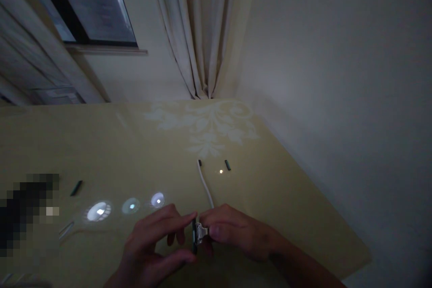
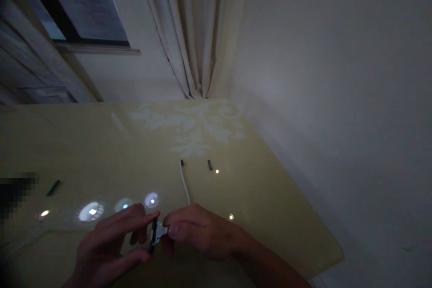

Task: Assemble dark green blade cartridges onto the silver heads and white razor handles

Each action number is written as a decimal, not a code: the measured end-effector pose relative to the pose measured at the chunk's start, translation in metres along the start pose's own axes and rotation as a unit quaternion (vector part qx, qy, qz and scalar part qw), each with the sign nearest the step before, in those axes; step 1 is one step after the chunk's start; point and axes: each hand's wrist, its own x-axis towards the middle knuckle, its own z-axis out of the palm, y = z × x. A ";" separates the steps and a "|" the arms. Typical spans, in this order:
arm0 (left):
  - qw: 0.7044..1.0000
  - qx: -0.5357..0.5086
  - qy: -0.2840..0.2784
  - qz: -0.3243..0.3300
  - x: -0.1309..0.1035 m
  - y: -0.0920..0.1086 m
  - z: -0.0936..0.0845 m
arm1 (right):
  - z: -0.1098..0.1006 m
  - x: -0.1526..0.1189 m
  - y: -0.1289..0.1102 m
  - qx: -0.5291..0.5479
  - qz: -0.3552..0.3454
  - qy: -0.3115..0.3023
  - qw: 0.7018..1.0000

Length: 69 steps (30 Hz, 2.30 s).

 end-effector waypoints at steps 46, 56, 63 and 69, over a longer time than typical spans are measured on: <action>0.999 -0.016 -0.032 -0.024 0.005 0.001 0.000 | -0.008 -0.008 0.000 -0.054 0.029 -0.014 0.998; 1.000 -0.003 -0.007 -0.021 0.004 0.005 0.004 | -0.004 -0.009 0.000 -0.098 0.028 -0.002 0.995; 1.000 0.012 0.010 -0.002 0.008 0.006 0.007 | -0.002 -0.011 -0.003 -0.151 0.047 0.007 0.987; 1.000 0.017 -0.005 -0.010 0.005 0.002 0.008 | 0.001 -0.012 -0.003 -0.225 0.063 0.030 0.972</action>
